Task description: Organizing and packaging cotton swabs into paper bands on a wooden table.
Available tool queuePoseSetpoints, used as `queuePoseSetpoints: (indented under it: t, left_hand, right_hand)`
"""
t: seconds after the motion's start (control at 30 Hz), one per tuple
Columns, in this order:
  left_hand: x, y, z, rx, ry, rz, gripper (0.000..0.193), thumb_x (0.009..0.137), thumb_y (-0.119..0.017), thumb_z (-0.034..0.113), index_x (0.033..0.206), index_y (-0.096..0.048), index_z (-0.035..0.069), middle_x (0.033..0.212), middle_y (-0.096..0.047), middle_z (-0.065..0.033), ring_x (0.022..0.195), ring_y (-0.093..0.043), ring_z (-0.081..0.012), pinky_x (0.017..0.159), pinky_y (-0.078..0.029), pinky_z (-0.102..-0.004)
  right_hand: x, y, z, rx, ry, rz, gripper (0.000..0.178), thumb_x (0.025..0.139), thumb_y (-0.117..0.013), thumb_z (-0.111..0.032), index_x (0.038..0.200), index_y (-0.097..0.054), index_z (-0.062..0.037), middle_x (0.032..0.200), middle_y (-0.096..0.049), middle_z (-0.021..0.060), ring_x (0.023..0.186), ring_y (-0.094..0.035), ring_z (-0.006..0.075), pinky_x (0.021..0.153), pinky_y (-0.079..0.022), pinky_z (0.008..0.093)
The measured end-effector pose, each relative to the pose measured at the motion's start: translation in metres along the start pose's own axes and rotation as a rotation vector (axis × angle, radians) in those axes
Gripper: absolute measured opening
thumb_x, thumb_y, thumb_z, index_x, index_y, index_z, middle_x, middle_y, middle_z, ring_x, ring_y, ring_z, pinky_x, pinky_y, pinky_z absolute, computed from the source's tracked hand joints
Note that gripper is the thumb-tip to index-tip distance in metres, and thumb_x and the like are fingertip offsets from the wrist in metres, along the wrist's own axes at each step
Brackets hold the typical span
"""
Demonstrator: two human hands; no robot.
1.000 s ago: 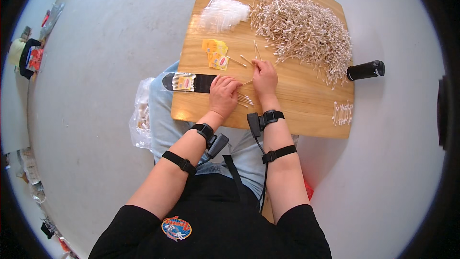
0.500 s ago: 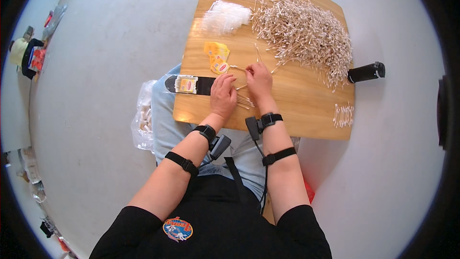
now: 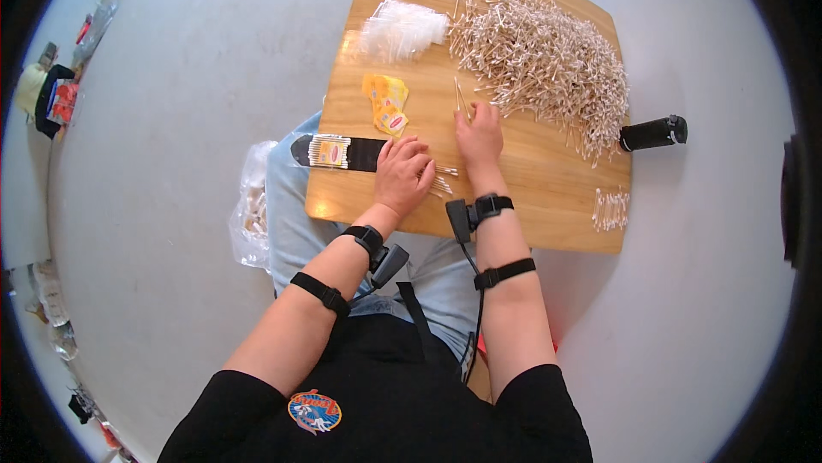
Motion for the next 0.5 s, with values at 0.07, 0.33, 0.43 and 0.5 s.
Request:
queuePoseSetpoints:
  t: [0.07, 0.33, 0.43, 0.5]
  left_hand:
    - [0.0, 0.001, 0.0, -0.013, -0.003, 0.008, 0.013, 0.085, -0.063, 0.02, 0.086, -0.068, 0.009, 0.108, -0.066, -0.0057, 0.118, -0.055, -0.0255, 0.106, -0.035, -0.0451]
    - [-0.002, 0.005, -0.007, -0.129, 0.06, 0.112, 0.02, 0.084, -0.064, 0.022, 0.098, -0.068, 0.009, 0.115, -0.064, -0.0084, 0.12, -0.054, -0.0272, 0.107, -0.034, -0.0446]
    - [-0.002, 0.007, -0.006, -0.052, 0.036, 0.132, 0.025, 0.085, -0.064, 0.024, 0.105, -0.067, 0.009, 0.12, -0.063, -0.008, 0.123, -0.053, -0.0264, 0.108, -0.033, -0.0441]
    - [-0.002, 0.002, -0.005, 0.003, 0.005, 0.079, 0.023, 0.086, -0.063, 0.025, 0.101, -0.069, 0.01, 0.12, -0.064, -0.0068, 0.125, -0.051, -0.0251, 0.109, -0.032, -0.0436]
  right_hand:
    - [0.006, -0.008, -0.003, -0.099, -0.03, -0.045, 0.028, 0.083, -0.07, -0.022, 0.108, -0.061, -0.0113, 0.111, -0.058, 0.0107, 0.088, -0.064, 0.0328, 0.075, -0.052, 0.0448]
    - [-0.034, 0.001, -0.002, 0.075, 0.119, -0.156, 0.014, 0.082, -0.068, -0.017, 0.095, -0.064, -0.0117, 0.091, -0.061, 0.0084, 0.081, -0.063, 0.0303, 0.067, -0.051, 0.0419]
    - [-0.064, 0.005, -0.002, 0.293, 0.028, -0.429, 0.017, 0.082, -0.068, -0.015, 0.098, -0.065, -0.011, 0.094, -0.061, 0.0098, 0.083, -0.063, 0.0303, 0.068, -0.051, 0.041]
    - [-0.054, 0.019, 0.008, 0.295, -0.029, -0.279, 0.019, 0.083, -0.068, -0.015, 0.101, -0.064, -0.0104, 0.095, -0.06, 0.0107, 0.086, -0.063, 0.0303, 0.07, -0.051, 0.041]
Point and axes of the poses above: each hand's wrist, its own x-axis towards the middle knuckle, its own y-axis out of the back of the hand, z = x × y, the point moved 8 cm from there along x, towards the middle knuckle
